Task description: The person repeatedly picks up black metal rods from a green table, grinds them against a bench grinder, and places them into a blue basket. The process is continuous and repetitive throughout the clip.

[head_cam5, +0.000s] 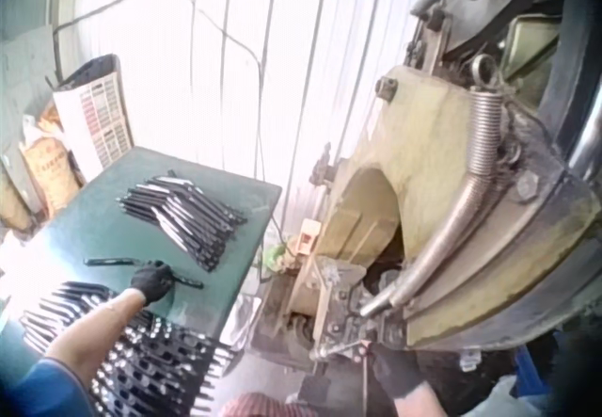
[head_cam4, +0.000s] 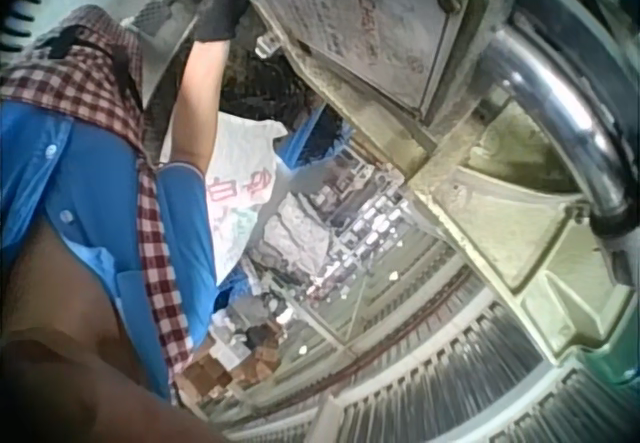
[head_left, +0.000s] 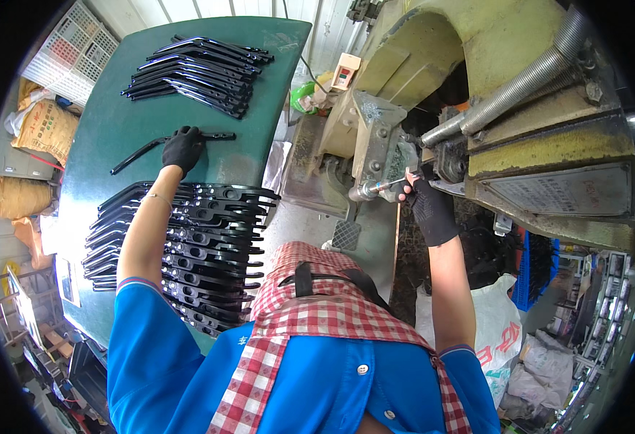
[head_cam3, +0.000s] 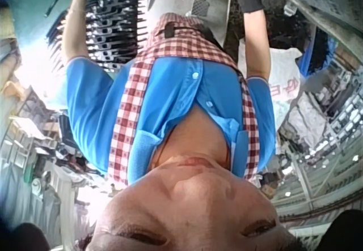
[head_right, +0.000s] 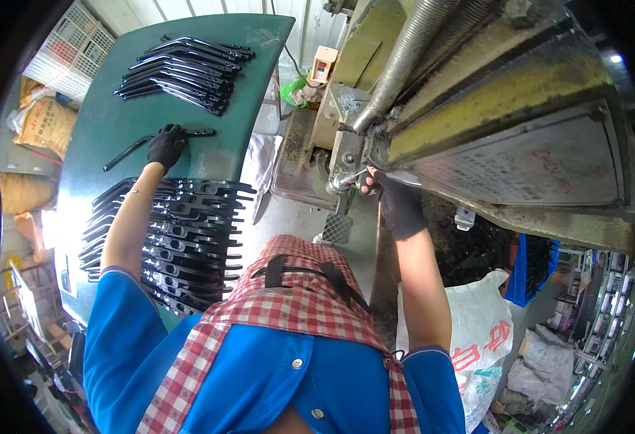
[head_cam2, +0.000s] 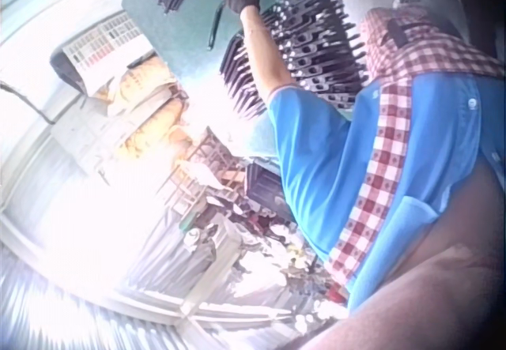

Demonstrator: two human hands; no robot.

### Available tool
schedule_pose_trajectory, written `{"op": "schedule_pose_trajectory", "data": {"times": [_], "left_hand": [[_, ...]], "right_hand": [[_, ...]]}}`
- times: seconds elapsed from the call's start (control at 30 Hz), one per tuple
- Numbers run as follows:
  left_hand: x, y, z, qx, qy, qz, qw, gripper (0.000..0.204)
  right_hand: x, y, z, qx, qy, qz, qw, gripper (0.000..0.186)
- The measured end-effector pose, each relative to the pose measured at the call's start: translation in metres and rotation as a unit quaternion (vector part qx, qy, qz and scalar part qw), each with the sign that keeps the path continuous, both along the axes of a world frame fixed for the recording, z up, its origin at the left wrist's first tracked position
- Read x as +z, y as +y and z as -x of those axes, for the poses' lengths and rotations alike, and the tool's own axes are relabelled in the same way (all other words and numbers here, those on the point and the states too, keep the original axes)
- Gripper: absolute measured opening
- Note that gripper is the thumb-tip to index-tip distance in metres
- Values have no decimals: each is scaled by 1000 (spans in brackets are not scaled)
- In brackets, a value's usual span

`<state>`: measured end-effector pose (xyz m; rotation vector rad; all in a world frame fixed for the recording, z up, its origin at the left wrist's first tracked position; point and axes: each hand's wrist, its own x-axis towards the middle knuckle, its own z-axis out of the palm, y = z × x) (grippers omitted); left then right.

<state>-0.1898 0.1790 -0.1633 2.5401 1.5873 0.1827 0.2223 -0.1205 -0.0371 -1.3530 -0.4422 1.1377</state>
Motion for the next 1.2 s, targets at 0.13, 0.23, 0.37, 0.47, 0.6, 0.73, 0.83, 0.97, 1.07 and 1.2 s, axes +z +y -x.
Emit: {"op": "schedule_pose_trajectory", "data": {"times": [0.13,0.23,0.37,0.47,0.6,0.73,0.83,0.97,1.07,1.2], "left_hand": [[6,-8,0,12,17,7,1000,25],[5,-11,1,20,28,3,999,25],[6,-15,-1,27,23,16,999,25],[-5,-11,12,34,21,16,999,25],[-9,4,11,-23,55,-24,998,23],[11,-15,31,-90,35,-81,992,22],[27,-12,30,-160,5,-160,974,23],[54,-10,-6,-179,-22,-161,970,24],[83,-28,-48,-235,-102,-107,961,31],[117,-67,-101,-320,-143,-48,935,32]], "right_hand": [[6,0,3,35,-13,1,999,12],[2,3,4,-19,-6,14,1000,10],[-11,4,-4,-12,54,-42,998,5],[-49,21,-22,-71,-41,-86,993,9],[-201,-3,-104,-113,-643,57,755,36],[-140,-74,-115,-22,-562,83,823,20],[-121,-151,-171,50,-605,338,719,26],[-112,-178,-194,89,-601,490,625,48],[-104,-154,-185,140,-593,559,562,67],[-125,-146,-199,200,-642,495,550,71]]}}
